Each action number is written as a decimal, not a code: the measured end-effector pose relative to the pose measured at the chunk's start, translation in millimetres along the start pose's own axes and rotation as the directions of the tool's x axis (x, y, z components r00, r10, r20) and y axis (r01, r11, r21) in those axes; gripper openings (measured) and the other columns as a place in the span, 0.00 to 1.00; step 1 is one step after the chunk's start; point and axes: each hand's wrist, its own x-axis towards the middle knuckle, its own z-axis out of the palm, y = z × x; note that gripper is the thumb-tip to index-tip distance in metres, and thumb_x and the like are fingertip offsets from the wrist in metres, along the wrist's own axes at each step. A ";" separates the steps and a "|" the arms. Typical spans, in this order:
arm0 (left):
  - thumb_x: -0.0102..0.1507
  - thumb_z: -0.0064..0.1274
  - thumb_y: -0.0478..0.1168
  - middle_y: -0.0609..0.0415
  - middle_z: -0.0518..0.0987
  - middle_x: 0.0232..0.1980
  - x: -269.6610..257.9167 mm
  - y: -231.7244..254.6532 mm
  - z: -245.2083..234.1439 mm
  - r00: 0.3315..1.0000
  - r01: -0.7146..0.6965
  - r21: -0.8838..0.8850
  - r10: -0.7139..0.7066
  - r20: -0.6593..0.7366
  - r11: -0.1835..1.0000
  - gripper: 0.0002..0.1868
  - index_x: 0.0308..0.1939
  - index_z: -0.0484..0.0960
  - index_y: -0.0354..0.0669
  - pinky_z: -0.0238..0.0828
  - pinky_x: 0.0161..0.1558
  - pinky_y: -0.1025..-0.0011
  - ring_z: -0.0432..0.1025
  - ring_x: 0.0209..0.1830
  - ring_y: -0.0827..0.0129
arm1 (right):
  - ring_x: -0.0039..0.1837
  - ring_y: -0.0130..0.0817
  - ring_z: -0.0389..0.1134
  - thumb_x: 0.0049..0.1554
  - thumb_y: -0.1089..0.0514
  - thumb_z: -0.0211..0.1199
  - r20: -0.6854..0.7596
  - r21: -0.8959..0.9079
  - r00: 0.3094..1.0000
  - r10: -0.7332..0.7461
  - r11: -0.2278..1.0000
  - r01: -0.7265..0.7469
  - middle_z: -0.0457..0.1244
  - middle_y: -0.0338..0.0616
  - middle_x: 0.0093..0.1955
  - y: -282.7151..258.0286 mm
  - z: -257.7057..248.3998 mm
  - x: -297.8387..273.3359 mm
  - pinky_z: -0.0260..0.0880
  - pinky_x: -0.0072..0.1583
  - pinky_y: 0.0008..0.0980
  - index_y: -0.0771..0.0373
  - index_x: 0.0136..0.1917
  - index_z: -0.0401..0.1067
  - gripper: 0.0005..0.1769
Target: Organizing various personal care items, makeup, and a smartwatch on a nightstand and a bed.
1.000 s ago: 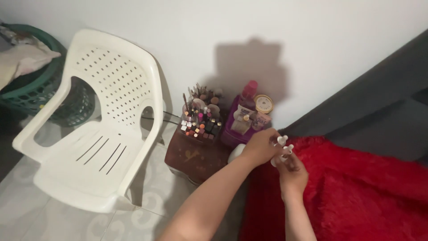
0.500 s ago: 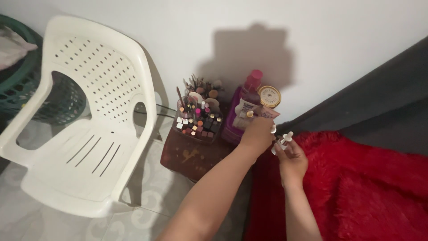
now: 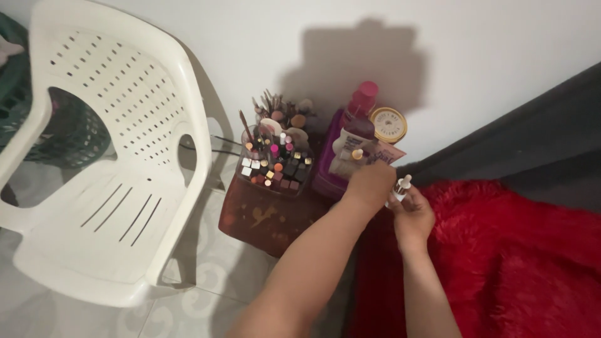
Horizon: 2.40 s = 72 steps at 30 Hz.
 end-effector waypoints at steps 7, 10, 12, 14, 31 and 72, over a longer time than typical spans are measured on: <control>0.57 0.62 0.36 0.44 0.84 0.46 14.4 -0.1 26.3 0.990 0.098 -0.071 -0.089 0.111 0.993 0.09 0.40 0.85 0.41 0.80 0.44 0.60 0.81 0.46 0.53 | 0.59 0.29 0.71 0.58 0.75 0.60 0.037 0.074 0.999 -0.032 0.997 0.029 0.70 0.43 0.59 30.5 0.7 13.6 0.72 0.60 0.28 0.67 0.68 0.71 0.25; 0.59 0.60 0.36 0.43 0.84 0.47 20.9 -5.5 44.3 0.985 0.137 -0.060 -0.130 0.114 0.989 0.08 0.42 0.86 0.41 0.80 0.44 0.61 0.82 0.47 0.54 | 0.60 0.29 0.71 0.57 0.76 0.59 0.031 0.063 0.999 -0.040 0.997 0.038 0.70 0.43 0.60 38.2 3.5 17.9 0.71 0.62 0.28 0.67 0.68 0.70 0.26; 0.60 0.59 0.36 0.43 0.84 0.48 24.6 -9.4 60.4 0.984 0.150 -0.036 -0.145 0.106 0.988 0.08 0.42 0.86 0.40 0.80 0.44 0.62 0.82 0.47 0.55 | 0.60 0.29 0.71 0.57 0.76 0.59 0.024 0.062 0.999 -0.041 0.997 0.040 0.70 0.43 0.60 38.8 4.2 18.2 0.71 0.62 0.28 0.67 0.68 0.70 0.26; 0.63 0.57 0.36 0.41 0.83 0.49 30.4 -14.0 75.8 0.983 0.168 0.037 -0.170 0.075 0.985 0.08 0.44 0.85 0.38 0.81 0.43 0.63 0.82 0.46 0.55 | 0.59 0.30 0.71 0.58 0.75 0.60 0.009 0.028 1.000 0.009 1.000 -0.009 0.70 0.44 0.59 33.9 6.4 18.4 0.71 0.61 0.28 0.67 0.68 0.71 0.24; 0.61 0.57 0.36 0.40 0.80 0.49 12.0 24.2 -22.9 0.998 0.054 -0.019 -0.054 -0.024 0.998 0.11 0.45 0.83 0.36 0.80 0.44 0.63 0.80 0.47 0.53 | 0.56 0.28 0.70 0.56 0.71 0.65 -0.046 0.033 0.998 0.032 0.999 -0.030 0.70 0.41 0.57 43.9 13.1 19.7 0.70 0.58 0.26 0.65 0.64 0.74 0.21; 0.59 0.58 0.39 0.51 0.86 0.45 29.5 11.4 -5.4 0.976 -0.190 0.322 0.144 0.163 0.927 0.07 0.38 0.90 0.48 0.71 0.58 0.60 0.75 0.58 0.54 | 0.51 0.33 0.72 0.54 0.58 0.70 -0.130 -0.414 0.991 -0.039 0.910 -0.019 0.72 0.48 0.49 65.3 25.7 35.7 0.70 0.53 0.33 0.66 0.49 0.75 0.12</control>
